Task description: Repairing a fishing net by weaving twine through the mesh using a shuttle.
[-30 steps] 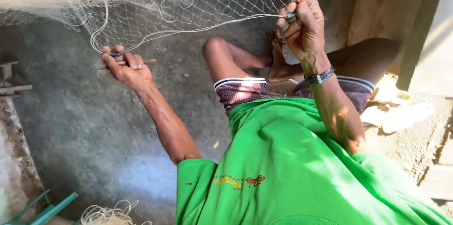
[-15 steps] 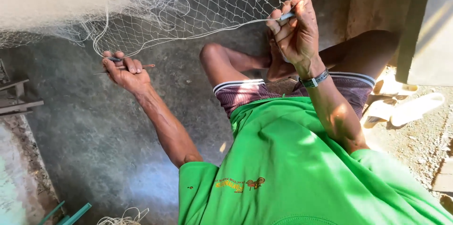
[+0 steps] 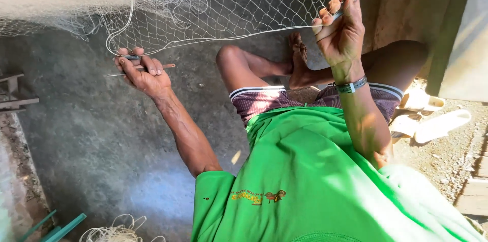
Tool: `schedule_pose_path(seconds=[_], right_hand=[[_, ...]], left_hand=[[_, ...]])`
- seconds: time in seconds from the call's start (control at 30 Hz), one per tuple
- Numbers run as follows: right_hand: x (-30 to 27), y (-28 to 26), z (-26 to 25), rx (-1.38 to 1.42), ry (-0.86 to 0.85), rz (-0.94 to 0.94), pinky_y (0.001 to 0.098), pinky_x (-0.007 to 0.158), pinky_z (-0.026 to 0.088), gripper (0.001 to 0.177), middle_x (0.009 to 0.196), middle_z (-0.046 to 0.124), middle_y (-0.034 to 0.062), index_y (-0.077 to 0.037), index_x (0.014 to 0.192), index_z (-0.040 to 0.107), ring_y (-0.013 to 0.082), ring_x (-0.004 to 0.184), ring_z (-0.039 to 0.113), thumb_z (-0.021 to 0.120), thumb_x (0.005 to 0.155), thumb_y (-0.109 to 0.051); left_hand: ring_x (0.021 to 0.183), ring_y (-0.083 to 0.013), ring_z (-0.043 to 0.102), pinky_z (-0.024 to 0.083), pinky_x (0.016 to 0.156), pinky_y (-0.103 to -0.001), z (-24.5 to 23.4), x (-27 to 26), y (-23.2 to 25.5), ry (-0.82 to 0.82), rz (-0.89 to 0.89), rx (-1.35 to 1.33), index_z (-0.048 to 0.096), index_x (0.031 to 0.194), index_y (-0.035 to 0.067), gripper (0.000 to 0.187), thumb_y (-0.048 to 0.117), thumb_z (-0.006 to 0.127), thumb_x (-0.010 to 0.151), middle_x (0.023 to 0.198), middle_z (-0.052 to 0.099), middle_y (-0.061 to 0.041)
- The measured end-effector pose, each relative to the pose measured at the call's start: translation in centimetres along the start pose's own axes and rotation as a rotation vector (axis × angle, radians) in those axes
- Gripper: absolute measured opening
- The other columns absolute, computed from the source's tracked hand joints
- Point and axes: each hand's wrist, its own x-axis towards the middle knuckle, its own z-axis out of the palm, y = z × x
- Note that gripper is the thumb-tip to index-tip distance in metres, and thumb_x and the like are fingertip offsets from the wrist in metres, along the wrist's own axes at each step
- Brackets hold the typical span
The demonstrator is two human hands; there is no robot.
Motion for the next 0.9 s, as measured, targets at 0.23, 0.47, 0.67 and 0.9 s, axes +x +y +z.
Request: schedule_pose_path(seconds=[0.23,0.47,0.67,0.9], right_hand=[[-0.6,-0.3,0.7,-0.004,-0.041,0.009,0.0336,0.082,0.061,0.009,0.097,0.065,0.0054,-0.011,0.117,0.057,0.0169,0.079,0.063,0.060,0.111,-0.017],[-2.3,1.2,1.3,0.039,-0.167,0.052,0.0346,0.094,0.065,0.022,0.117,0.072,0.0086,-0.011,0.127,0.057,0.0148,0.088,0.075,0.068,0.108,-0.014],[-3.9,0.9,2.2,-0.062,-0.110,0.121,0.0353,0.092,0.065,0.040,0.105,0.074,0.0004,-0.007,0.134,0.058,0.0098,0.095,0.072,0.076,0.099,-0.004],[-3.9,-1.7,2.4,-0.138,-0.068,0.117,0.0427,0.091,0.064,0.013,0.095,0.071,0.0158,-0.006,0.104,0.069,0.0209,0.079,0.071,0.078,0.095,-0.008]], left_hand=[[0.050,-0.0121,0.033,0.037,0.049,-0.033,1.3,-0.6,-0.5,-0.009,-0.006,-0.031,0.056,0.130,0.018,0.027,0.037,0.046,0.113,0.115,0.067,-0.008],[0.076,-0.0092,0.052,0.025,0.041,-0.013,14.0,-7.0,-6.7,0.057,-0.494,0.019,0.056,0.141,0.009,0.057,0.039,0.052,0.093,0.132,0.069,-0.027],[0.044,-0.0045,0.024,0.020,0.039,-0.020,25.9,-12.2,-11.9,-0.548,-0.680,-0.744,0.050,0.151,-0.001,0.059,0.040,0.064,0.111,0.133,0.070,-0.021],[0.039,-0.0059,0.029,0.020,0.033,-0.022,27.5,-11.4,-8.1,-0.403,-0.654,-0.653,0.063,0.109,0.006,0.018,0.023,0.068,0.104,0.068,0.048,0.000]])
